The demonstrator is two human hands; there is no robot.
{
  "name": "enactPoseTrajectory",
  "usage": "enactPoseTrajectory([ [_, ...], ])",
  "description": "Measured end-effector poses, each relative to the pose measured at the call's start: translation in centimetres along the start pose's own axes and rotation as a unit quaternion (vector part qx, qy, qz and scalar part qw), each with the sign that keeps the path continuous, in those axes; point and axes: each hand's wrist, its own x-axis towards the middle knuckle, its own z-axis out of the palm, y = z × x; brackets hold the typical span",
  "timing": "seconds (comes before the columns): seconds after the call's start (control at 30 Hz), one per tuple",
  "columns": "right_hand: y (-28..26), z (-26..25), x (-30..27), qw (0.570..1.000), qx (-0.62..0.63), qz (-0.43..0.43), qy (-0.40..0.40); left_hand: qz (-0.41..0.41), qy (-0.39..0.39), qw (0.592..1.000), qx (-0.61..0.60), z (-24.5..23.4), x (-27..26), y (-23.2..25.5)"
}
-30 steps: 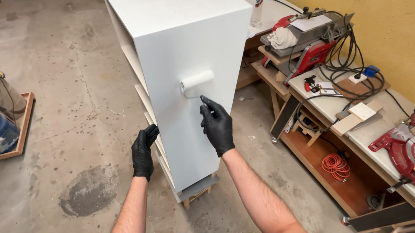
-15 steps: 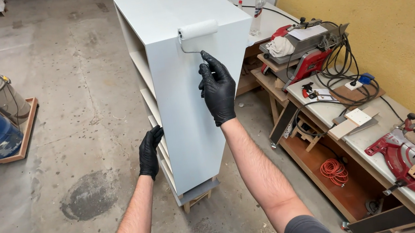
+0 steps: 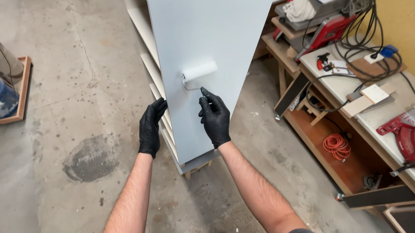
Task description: Painting a wooden shelf unit with a small roller in a workshop.
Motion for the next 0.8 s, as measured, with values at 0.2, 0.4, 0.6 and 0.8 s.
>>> enactPoseTrajectory([
  [0.2,12.8,-3.2,-6.5,0.998,0.007,0.070,-0.004,0.058,-0.018,0.998,-0.004,-0.3,-0.4,0.2],
  [0.4,24.8,-6.7,-13.7,0.984,-0.038,0.173,-0.003,0.074,-0.019,0.997,0.004,0.2,-1.4,1.4],
  [0.6,34.5,-8.7,-19.1,0.953,-0.040,0.297,-0.031,0.084,-0.096,0.991,0.027,-1.0,-2.3,2.7],
  [0.8,44.6,-10.5,-23.7,0.935,-0.083,0.341,-0.041,0.030,-0.092,0.995,-0.016,-2.0,-2.2,3.7],
])
